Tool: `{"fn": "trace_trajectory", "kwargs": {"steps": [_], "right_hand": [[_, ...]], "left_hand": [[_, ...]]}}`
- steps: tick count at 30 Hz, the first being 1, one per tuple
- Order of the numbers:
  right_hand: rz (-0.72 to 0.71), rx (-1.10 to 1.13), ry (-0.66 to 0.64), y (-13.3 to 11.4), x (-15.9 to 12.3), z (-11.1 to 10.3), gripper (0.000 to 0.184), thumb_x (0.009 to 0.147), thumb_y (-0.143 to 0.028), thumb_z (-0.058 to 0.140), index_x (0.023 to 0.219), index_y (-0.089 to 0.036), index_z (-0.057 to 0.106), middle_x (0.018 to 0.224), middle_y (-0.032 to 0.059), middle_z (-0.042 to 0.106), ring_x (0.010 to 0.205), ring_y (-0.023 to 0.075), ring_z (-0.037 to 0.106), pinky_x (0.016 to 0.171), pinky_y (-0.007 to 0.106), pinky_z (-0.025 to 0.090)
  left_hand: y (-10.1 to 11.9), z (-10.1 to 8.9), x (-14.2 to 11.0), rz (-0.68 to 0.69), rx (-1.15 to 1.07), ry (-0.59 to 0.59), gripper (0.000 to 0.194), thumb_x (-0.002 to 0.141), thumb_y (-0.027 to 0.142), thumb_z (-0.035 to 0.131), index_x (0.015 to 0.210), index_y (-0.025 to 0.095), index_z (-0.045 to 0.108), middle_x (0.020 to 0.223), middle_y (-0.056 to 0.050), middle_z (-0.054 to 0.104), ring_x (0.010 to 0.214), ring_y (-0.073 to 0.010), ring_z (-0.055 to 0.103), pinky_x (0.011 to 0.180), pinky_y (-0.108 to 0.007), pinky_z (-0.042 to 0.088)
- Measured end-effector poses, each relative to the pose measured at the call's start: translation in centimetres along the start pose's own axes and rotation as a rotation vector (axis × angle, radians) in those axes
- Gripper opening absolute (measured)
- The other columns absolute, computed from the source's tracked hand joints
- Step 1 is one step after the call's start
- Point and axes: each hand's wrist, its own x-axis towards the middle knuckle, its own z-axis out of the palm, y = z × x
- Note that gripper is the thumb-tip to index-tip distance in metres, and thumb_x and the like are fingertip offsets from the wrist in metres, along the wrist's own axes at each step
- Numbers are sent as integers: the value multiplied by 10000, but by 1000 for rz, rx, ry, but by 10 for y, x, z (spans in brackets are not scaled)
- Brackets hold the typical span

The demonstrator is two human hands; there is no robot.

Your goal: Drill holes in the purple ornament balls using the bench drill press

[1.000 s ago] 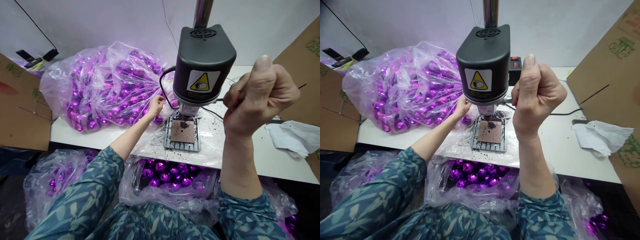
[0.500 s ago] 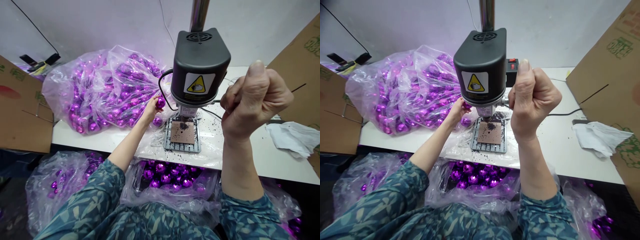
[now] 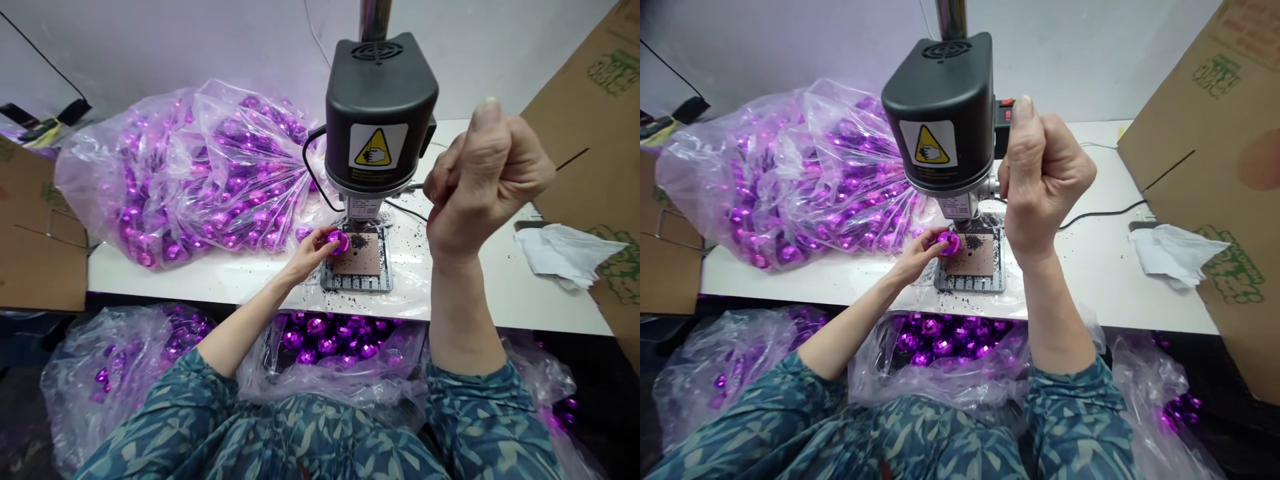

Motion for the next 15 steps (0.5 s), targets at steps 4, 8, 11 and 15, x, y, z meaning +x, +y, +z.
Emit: {"fn": "trace_trajectory", "kwargs": {"steps": [4,8,11,15], "right_hand": [[2,-94,-28,-1,-2,-2,509,946,-482,483,601,-201,235,460,-66,287,379,2,326,416,194,244],[-5,-28,-20,-1,-2,-1,519,923,-485,535,608,-216,223,446,-60,264,367,48,309,394,279,233],[4,-78,-10,-2,-2,1,540,919,-540,499,602,-220,201,432,-54,236,355,67,297,385,306,237],[10,-85,17,-3,-1,2,567,888,-592,496,584,-218,197,425,-50,247,348,70,292,383,313,246]], "left_hand": [[-12,10,7,20,76,-3,568,813,576,791,1185,183,617,1083,-91,733,858,-180,696,607,-252,541],[-16,16,13,71,161,-3,509,837,512,787,1181,170,630,1078,-88,737,908,-184,697,741,-286,566],[-16,21,13,88,258,9,475,830,430,804,1186,161,642,1022,-73,744,869,-175,686,761,-294,559],[-14,33,7,165,470,92,441,801,352,838,1176,190,671,1042,-63,732,846,-181,671,755,-313,554]]}}
